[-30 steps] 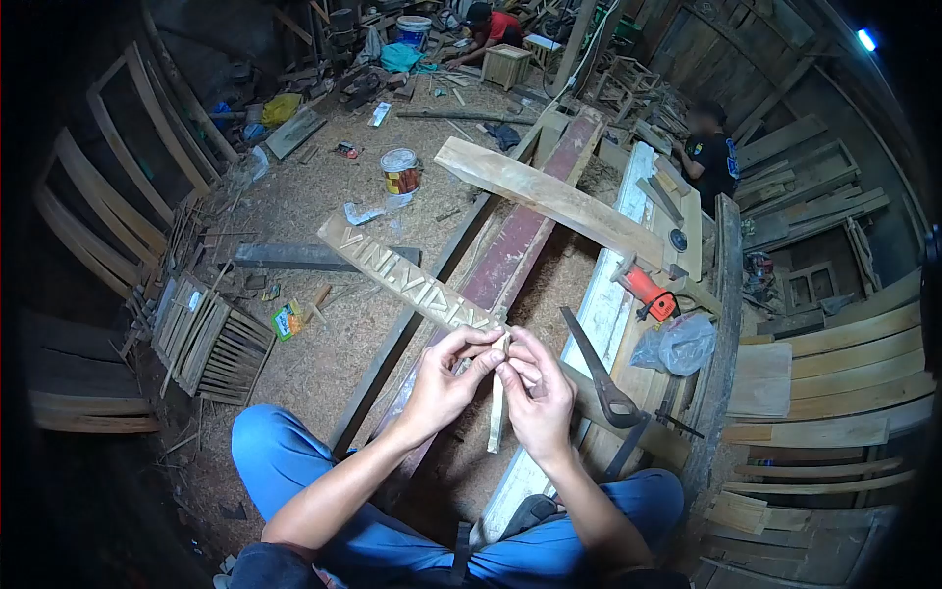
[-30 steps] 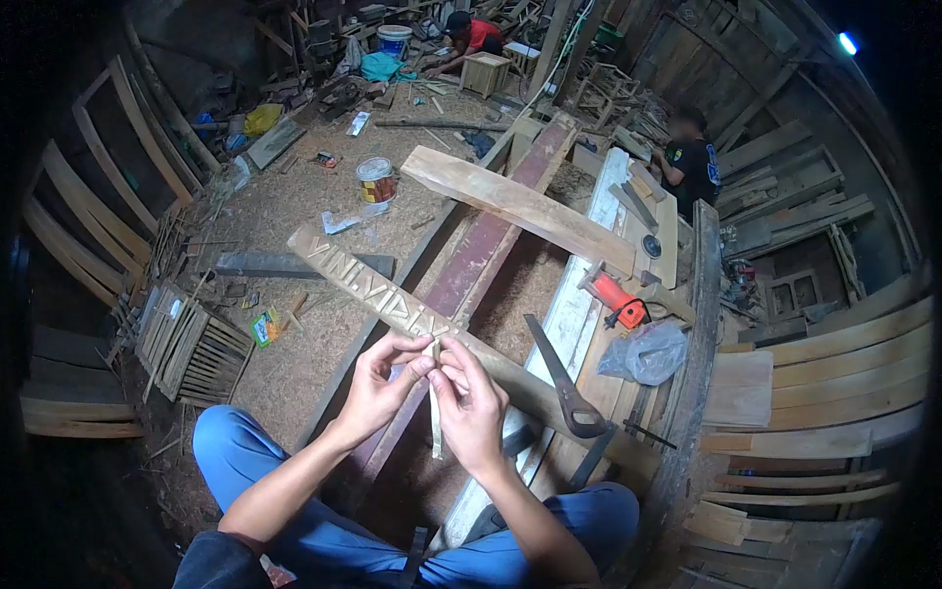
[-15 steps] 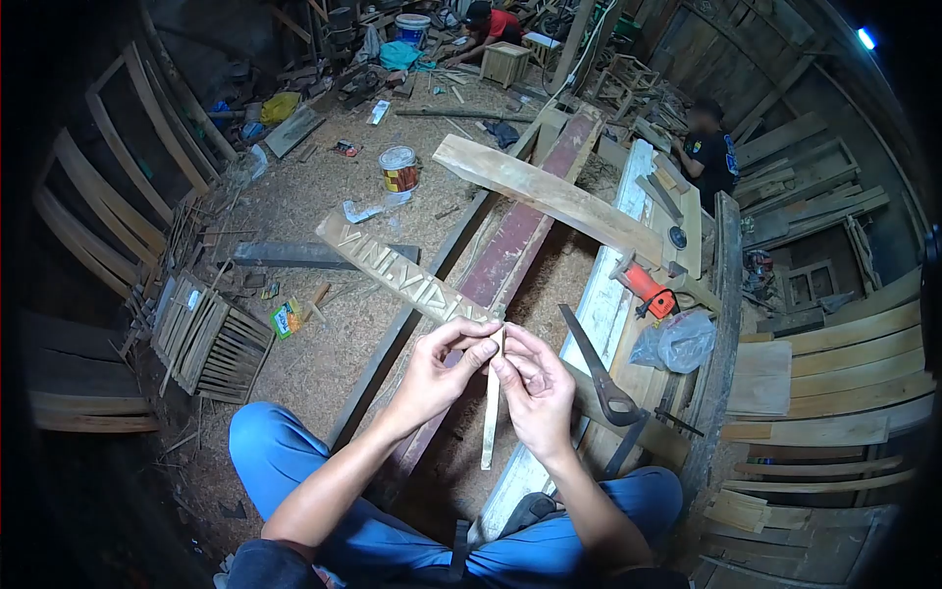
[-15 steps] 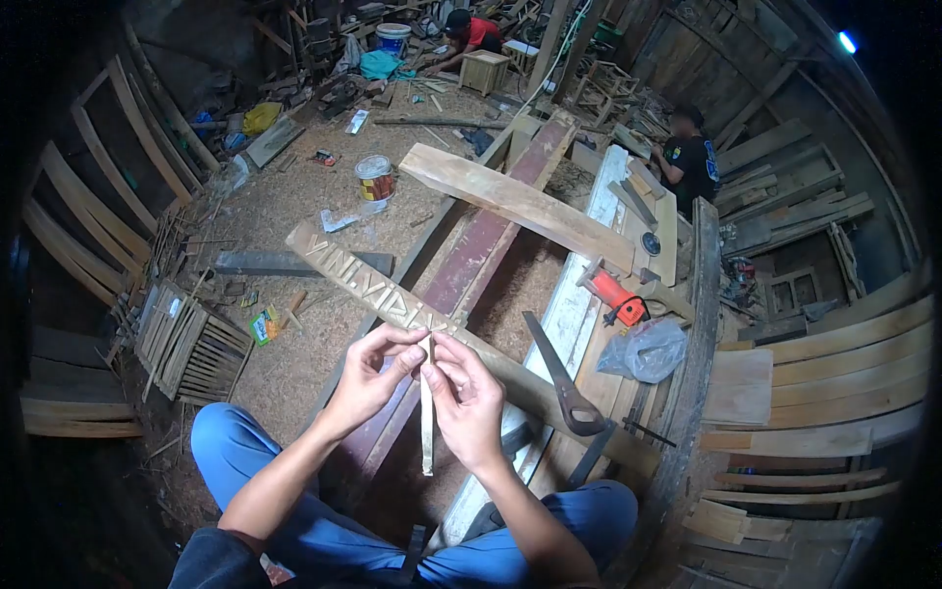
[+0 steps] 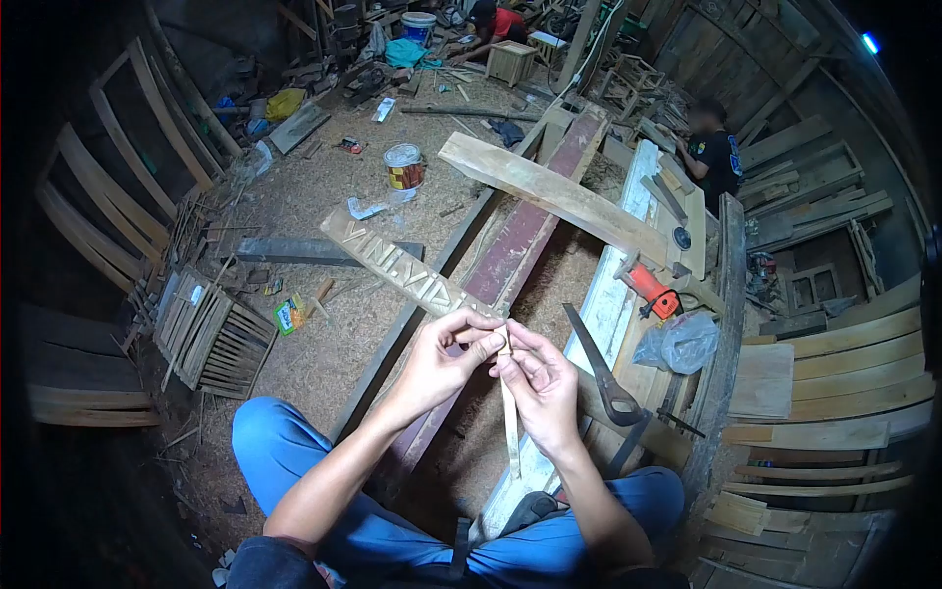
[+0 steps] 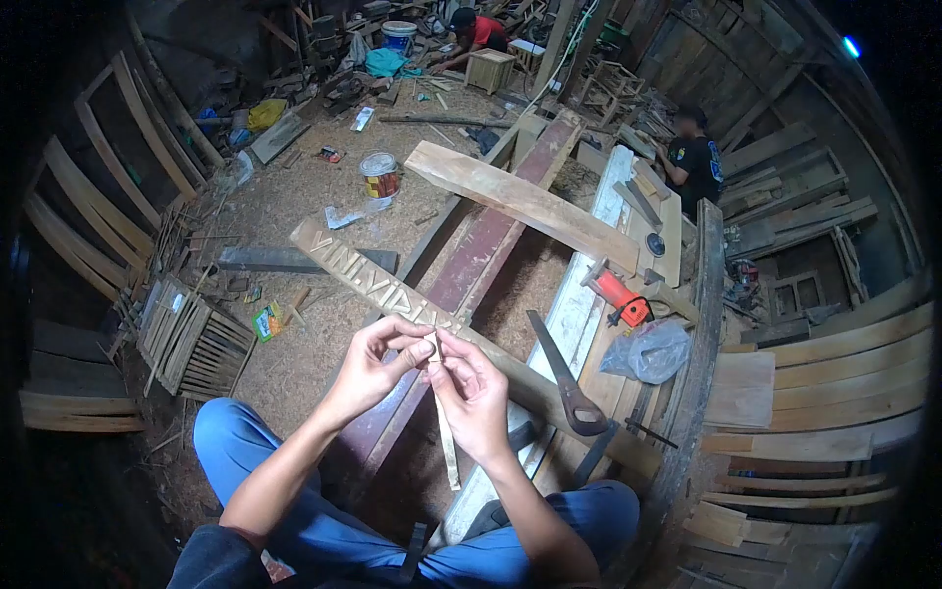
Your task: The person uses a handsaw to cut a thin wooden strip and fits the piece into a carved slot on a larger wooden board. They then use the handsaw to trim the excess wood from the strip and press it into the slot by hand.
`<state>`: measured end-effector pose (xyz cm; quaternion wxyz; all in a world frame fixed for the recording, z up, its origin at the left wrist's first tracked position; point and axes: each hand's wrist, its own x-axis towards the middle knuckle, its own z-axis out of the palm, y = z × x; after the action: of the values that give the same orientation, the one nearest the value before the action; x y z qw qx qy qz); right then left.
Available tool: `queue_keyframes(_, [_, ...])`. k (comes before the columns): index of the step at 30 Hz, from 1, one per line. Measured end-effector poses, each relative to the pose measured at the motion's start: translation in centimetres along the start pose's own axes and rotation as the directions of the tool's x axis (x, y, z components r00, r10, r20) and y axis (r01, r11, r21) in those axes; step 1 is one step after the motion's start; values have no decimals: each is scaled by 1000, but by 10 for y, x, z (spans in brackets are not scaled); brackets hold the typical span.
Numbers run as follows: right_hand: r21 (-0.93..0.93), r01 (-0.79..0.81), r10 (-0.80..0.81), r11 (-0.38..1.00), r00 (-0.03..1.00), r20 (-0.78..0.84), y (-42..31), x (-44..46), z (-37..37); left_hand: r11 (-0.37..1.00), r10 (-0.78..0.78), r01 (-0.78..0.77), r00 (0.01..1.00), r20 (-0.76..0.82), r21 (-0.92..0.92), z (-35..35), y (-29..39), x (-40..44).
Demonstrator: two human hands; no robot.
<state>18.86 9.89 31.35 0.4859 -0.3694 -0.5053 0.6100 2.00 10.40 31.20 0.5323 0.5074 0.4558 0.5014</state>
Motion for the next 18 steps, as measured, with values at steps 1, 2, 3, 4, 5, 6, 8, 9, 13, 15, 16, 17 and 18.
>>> queue_keyframes(1, [0, -1, 1, 1000, 1000, 1, 2, 0, 0, 1000, -1, 1, 1000, -1, 0, 0, 0, 0])
queue_keyframes(2, [4, 8, -8, 1000, 1000, 3, 4, 0, 0, 1000, -9, 9, 1000, -13, -6, 1, 0, 0])
queue_keyframes(3, [8, 16, -16, 1000, 1000, 4, 5, 0, 1, 1000, -18, 18, 1000, -25, -12, 1, 1, 0])
queue_keyframes(4, [8, 14, -14, 1000, 1000, 4, 5, 0, 1, 1000, -20, 19, 999, -25, -13, 2, 1, 0])
queue_keyframes(5, [7, -3, 3, 1000, 1000, -1, 4, 0, 1, 999, -36, 35, 999, -24, -37, 2, 2, -1])
queue_keyframes(6, [6, -20, 20, 1000, 1000, -6, 2, 0, 1, 997, -51, 49, 998, -23, -63, 3, 2, -1])
queue_keyframes(8, [26, -63, 64, 998, 998, -24, -4, -2, 4, 998, -39, 38, 999, -23, -56, 3, -2, -1])
queue_keyframes(9, [47, -106, 108, 993, 993, -42, -6, -2, 5, 998, -27, 26, 999, -21, -48, 4, -3, -2])
queue_keyframes(13, [60, -100, 104, 993, 993, -58, -1, -2, 3, 1000, 19, -19, 999, -35, 8, 12, 1, -6])
queue_keyframes(15, [49, -99, 103, 994, 992, -76, -4, -1, 4, 999, -36, 36, 998, -61, -1, 16, 7, -9])
queue_keyframes(16, [50, -100, 103, 994, 992, -78, -4, -1, 4, 999, -38, 38, 998, -59, -1, 15, 5, -9])
queue_keyframes(17, [60, -106, 111, 993, 990, -89, -4, -2, 5, 999, -21, 23, 998, -59, 30, 14, 1, -9])
queue_keyframes(18, [70, -111, 118, 991, 988, -98, -4, -2, 6, 998, -2, 6, 998, -58, 61, 13, -1, -8])
